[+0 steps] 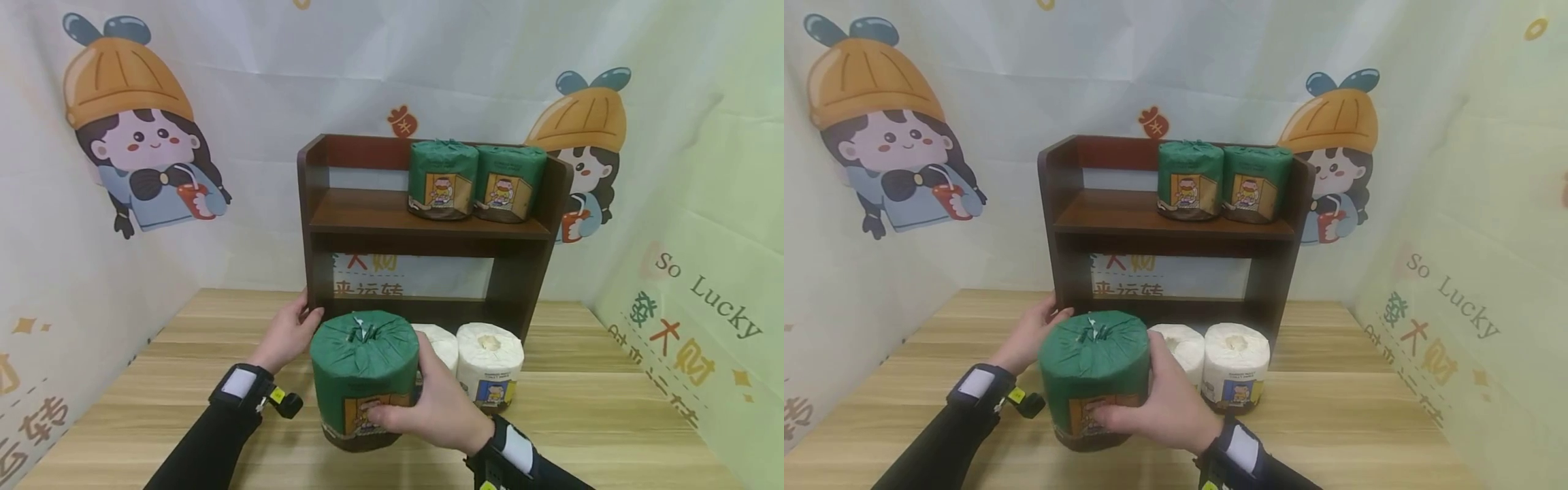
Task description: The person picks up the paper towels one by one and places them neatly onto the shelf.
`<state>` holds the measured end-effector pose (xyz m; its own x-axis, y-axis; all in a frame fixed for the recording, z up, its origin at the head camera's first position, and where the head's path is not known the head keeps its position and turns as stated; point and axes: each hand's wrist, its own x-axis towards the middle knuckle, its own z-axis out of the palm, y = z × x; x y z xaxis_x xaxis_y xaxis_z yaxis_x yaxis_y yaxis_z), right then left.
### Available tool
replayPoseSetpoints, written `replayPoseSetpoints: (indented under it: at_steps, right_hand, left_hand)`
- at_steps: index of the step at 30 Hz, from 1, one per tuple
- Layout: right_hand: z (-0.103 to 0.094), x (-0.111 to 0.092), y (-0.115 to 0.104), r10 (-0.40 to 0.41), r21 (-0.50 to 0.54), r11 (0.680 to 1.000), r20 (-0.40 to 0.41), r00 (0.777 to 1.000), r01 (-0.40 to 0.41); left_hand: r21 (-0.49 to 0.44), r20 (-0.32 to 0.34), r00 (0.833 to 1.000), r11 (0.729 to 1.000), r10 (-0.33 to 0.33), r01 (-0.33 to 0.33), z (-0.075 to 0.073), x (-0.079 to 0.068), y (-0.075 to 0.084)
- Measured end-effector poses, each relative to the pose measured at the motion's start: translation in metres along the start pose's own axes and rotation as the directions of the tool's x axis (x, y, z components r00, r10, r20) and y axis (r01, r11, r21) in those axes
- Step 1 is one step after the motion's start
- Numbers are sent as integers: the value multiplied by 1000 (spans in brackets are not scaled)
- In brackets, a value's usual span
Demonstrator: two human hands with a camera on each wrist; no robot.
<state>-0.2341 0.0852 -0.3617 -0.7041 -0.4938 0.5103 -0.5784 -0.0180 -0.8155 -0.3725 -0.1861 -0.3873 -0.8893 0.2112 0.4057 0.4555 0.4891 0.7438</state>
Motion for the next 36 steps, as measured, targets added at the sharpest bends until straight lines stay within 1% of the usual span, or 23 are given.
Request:
replayPoseSetpoints:
  at_steps: [4,8,11,13,19,24,28,33,36]
  right_hand:
    - [-9,12,-6,-28,-69,997,-42,999,25]
    - [-15,23,-11,-47,-138,990,-63,997,38]
    - [-19,33,-17,-40,-154,988,-80,996,27]
    - [-21,40,-22,-38,-159,987,-90,995,23]
    - [-26,64,-30,-34,-137,990,-90,995,22]
    - [-36,80,-38,-50,-152,988,-122,991,31]
    - [-46,95,-44,-73,-192,980,-145,987,44]
    - [-59,109,-51,-61,-258,966,-199,978,8]
    - [-66,116,-56,-52,-267,964,-215,975,-8]
  left_hand:
    - [13,5,1000,1000,1,-1,0,1,0]
    - [14,14,1000,1000,-6,6,0,0,0]
    - [12,17,1000,1000,-26,26,0,0,0]
    - [6,18,999,1000,-27,27,-1,0,0]
    - [-2,11,1000,1000,-25,25,-1,0,2]
    - [-1,4,1000,1000,-13,13,0,0,1]
    - [-11,-5,1000,1000,1,-1,0,-1,1]
    - [9,-9,1000,1000,2,-1,0,-1,1]
    - [12,-13,1000,1000,10,-10,0,0,0]
